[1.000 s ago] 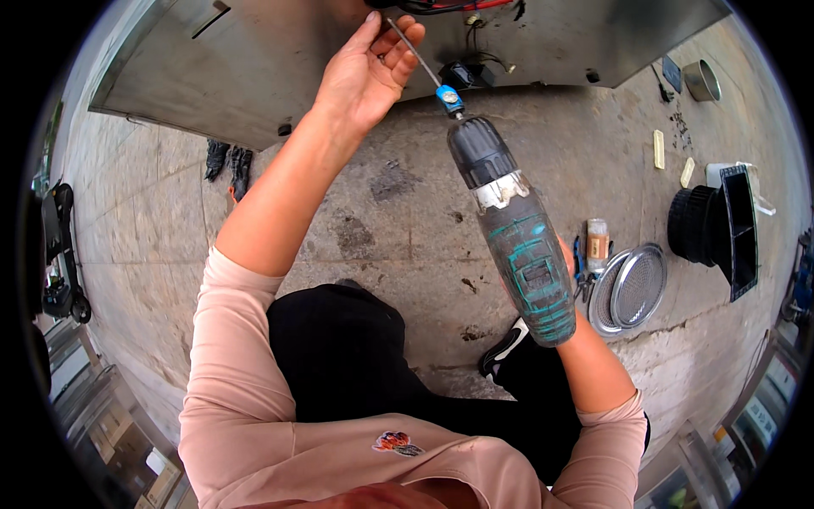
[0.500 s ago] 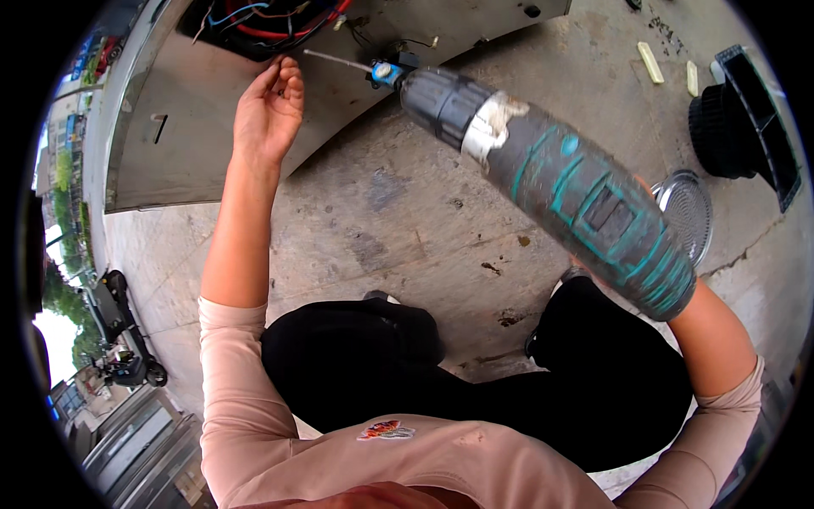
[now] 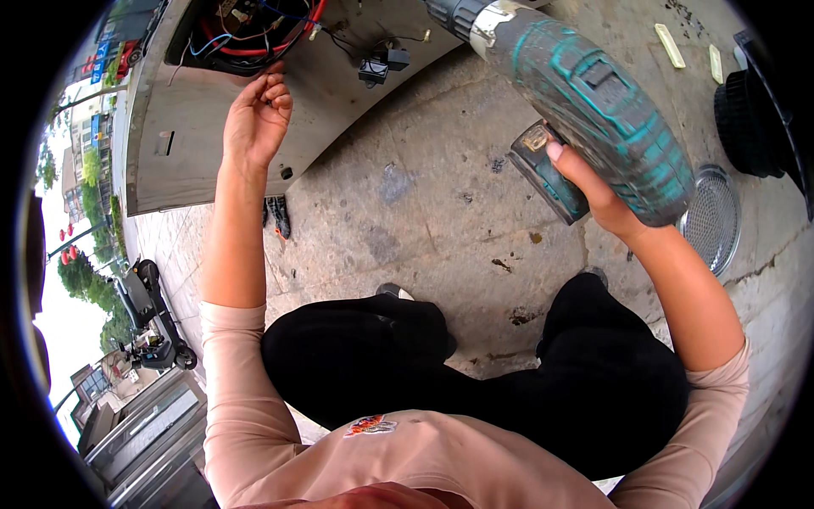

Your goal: The person repairs the internal wiring of a stainless steel appliance, likely a range hood, by connecting and securing various colored wires. They use a cordless drill to tighten screws on the electrical components and secure the internal assembly.

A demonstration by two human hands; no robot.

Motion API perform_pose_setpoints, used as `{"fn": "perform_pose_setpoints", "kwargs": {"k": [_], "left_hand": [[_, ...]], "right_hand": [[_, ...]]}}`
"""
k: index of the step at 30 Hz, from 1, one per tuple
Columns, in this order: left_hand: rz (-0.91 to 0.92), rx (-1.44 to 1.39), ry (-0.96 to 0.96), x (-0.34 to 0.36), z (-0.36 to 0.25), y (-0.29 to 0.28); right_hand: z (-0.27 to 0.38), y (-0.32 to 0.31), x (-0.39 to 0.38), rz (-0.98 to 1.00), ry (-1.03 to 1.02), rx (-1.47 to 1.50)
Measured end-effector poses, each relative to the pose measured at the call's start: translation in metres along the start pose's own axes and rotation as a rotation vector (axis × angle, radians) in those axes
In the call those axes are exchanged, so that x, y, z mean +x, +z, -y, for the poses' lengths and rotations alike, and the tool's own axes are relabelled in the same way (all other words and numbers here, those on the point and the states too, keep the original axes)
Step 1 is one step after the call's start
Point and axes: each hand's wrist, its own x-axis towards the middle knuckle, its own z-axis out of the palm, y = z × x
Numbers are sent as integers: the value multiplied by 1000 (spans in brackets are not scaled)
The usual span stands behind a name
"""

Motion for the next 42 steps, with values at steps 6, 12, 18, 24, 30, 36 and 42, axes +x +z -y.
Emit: {"fn": "perform_pose_setpoints", "kwargs": {"k": [6,12,18,24,30,36,42], "left_hand": [[54,-162,20,8,-4,-12],[98,-253,40,6,-3,-11],[116,-298,84,10,4,-13],[66,-265,111,16,5,-16],[65,-236,118,14,7,-9],[-36,-116,39,1,26,-7],[54,-39,-66,-16,19,9]], "right_hand": [[-4,7,10,20,-51,-127],[1,15,10,22,-45,-164],[9,20,9,10,-79,-242],[21,19,21,45,-142,-403],[8,22,16,15,-54,-173],[7,13,11,-8,-18,-12],[24,4,-2,98,35,268]]}}
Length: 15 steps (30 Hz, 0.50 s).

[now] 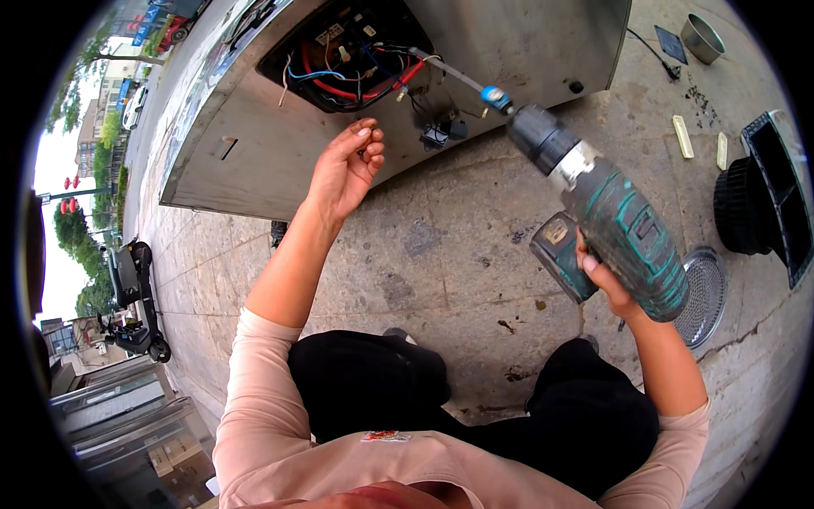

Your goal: The person repairs the internal wiring of a stainless steel appliance, likely a range hood, by connecting and securing various colored wires. They use a cordless drill to tighten screws on the electrical components and secure the internal assembly.

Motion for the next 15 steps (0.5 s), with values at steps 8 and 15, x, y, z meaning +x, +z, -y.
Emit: {"fn": "perform_pose_setpoints", "kwargs": {"k": [8,15], "left_hand": [[301,-137,4,-2,-4,15],[240,-72,8,3,-17,18]], "right_hand": [[-10,-6,-21,128,87,-51],[-1,0,-18,174,142,2]]}}
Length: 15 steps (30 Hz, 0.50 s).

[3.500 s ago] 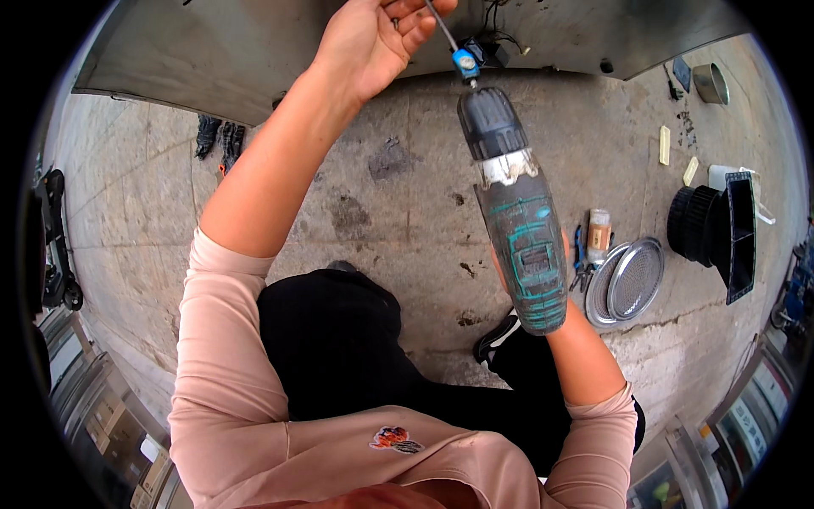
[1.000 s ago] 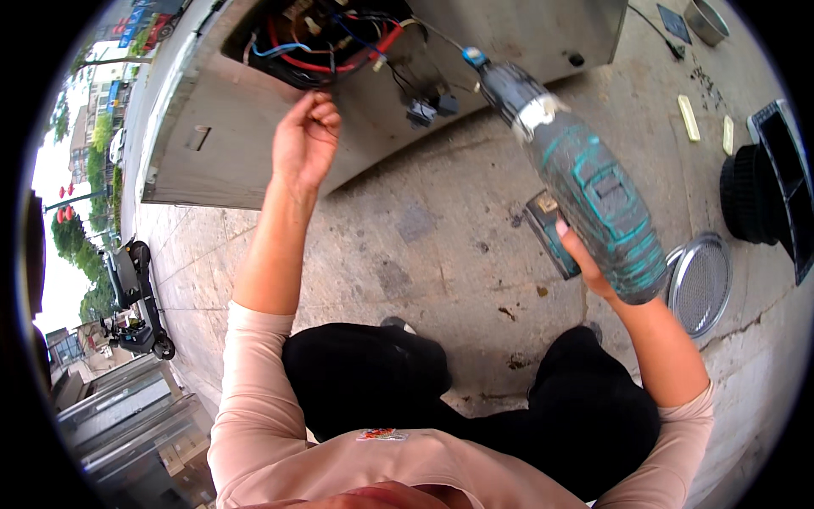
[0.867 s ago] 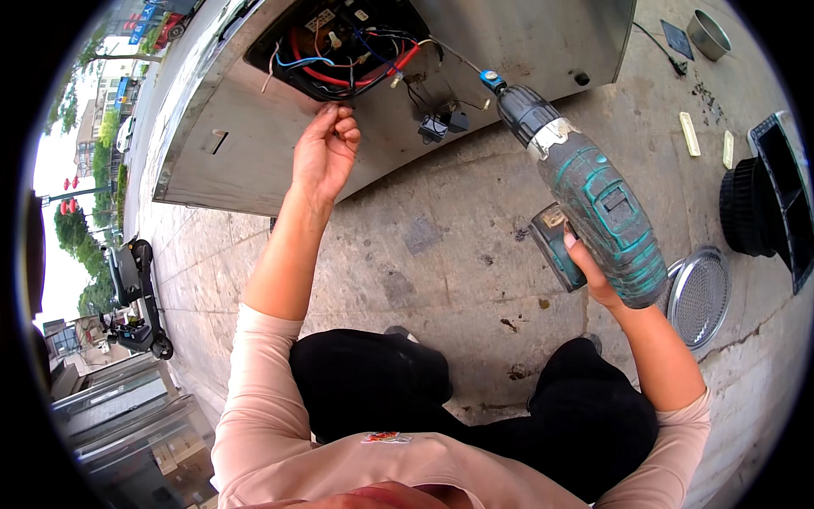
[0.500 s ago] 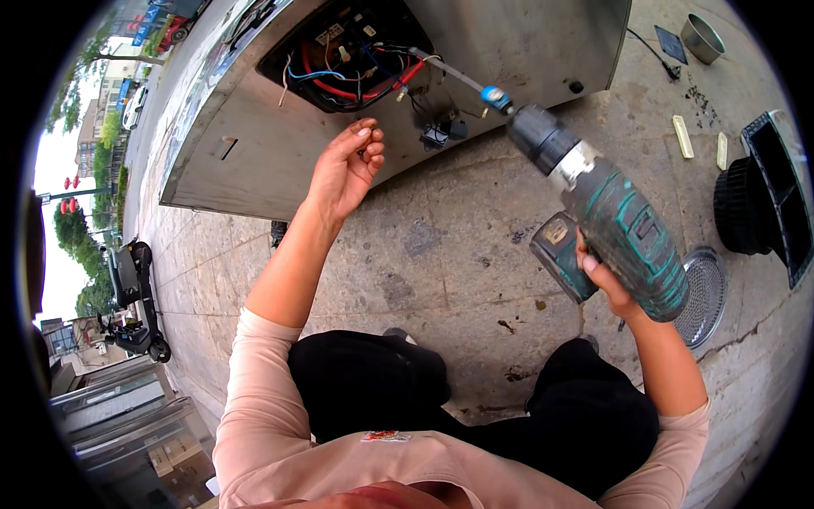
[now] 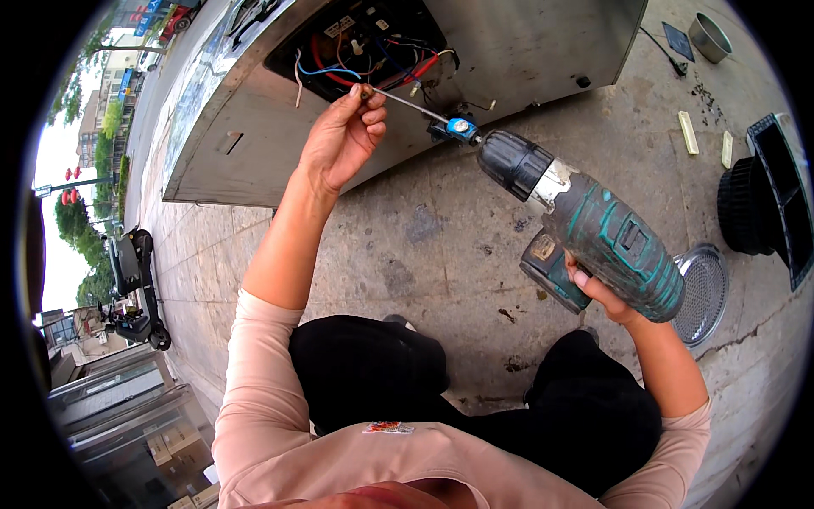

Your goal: The person repairs the internal wiring of a stainless steel appliance, likely a range hood, by connecting and securing various colored wires. They use a cordless drill to tighten screws on the electrical components and secure the internal assembly.

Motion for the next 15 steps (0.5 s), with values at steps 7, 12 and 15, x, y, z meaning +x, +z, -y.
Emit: {"fn": "perform_pose_setpoints", "kwargs": {"k": [7,12,15], "left_hand": [[-21,-29,11,7,-1,-6],[-50,13,71,16,-7,-6],[-67,69,86,18,-12,-7]], "right_hand": [[0,7,5,0,-24,32],[1,12,12,-12,-38,20],[1,17,15,-44,-47,-2]]}}
